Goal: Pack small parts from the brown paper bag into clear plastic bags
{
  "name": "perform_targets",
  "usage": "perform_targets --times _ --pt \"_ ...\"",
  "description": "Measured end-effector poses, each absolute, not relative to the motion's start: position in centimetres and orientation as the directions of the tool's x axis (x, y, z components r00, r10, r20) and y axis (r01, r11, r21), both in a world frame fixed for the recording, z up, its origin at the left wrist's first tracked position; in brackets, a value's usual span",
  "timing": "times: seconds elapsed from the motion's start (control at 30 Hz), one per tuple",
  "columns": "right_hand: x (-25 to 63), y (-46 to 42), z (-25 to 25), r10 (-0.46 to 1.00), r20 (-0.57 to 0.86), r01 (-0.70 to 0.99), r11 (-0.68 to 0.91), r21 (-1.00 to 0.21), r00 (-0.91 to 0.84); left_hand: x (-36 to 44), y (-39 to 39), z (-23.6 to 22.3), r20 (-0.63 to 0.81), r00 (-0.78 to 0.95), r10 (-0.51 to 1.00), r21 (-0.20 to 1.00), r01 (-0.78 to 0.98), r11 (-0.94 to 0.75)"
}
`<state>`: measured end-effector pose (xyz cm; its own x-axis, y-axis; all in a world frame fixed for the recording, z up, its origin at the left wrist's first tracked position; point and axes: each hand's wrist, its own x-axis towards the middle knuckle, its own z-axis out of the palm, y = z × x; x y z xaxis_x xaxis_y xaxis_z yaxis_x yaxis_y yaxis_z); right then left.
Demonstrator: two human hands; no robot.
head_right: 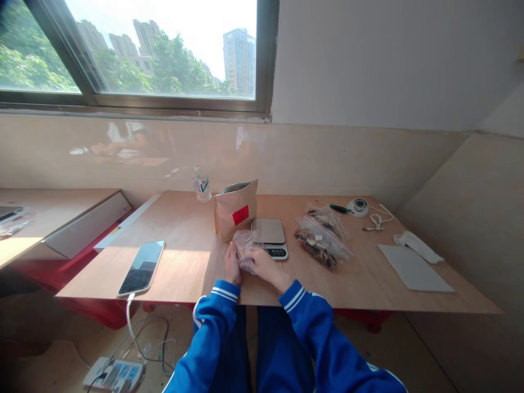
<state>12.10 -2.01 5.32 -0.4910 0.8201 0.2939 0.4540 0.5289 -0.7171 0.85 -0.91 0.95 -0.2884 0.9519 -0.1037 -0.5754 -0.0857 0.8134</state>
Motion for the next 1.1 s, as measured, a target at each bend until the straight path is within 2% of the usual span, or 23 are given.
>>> perform_targets --times 0.17,0.27,0.33,0.5,0.63,0.77,0.93,1.03,1.1 --pt "11.9 -3.1 3.6 0.912 0.358 0.42 0.41 -0.81 -0.201 0.8 -0.7 0.1 -0.052 -0.308 0.95 0.864 -0.492 -0.113" --pt "11.5 -3.2 2.7 0.929 0.357 0.387 0.365 -0.847 -0.094 0.8 -0.9 0.3 -0.037 -0.306 0.951 0.885 -0.453 -0.111" --pt "11.5 -3.1 2.6 0.922 0.368 0.385 0.384 -0.839 -0.117 0.8 -1.0 0.6 -0.049 -0.318 0.947 0.884 -0.454 -0.107" --pt "11.8 -3.1 3.2 0.879 0.325 0.367 0.448 -0.815 -0.35 0.7 -1.0 0.5 -0.023 -0.367 0.93 0.903 -0.406 -0.138" --pt "11.6 -3.4 2.8 0.913 0.261 0.347 0.366 -0.863 -0.314 0.8 -1.1 0.2 0.053 -0.419 0.906 0.93 -0.31 -0.198" --pt "11.1 -3.6 1.8 0.963 0.205 0.298 0.251 -0.921 -0.177 0.6 -0.9 0.1 -0.025 -0.452 0.892 0.932 -0.333 -0.143" --pt "11.5 -2.8 2.7 0.987 0.151 0.125 0.156 -0.98 -0.047 0.2 -0.6 0.1 -0.166 -0.516 0.84 0.906 -0.417 -0.077" --pt "12.2 -0.7 6.4 0.973 0.222 0.098 0.215 -0.972 0.067 0.2 -0.6 0.3 -0.2 -0.536 0.821 0.886 -0.457 -0.083" --pt "12.3 1.7 10.2 0.922 0.375 0.116 0.364 -0.924 0.099 0.2 -0.7 0.6 -0.207 -0.527 0.824 0.875 -0.476 -0.085"
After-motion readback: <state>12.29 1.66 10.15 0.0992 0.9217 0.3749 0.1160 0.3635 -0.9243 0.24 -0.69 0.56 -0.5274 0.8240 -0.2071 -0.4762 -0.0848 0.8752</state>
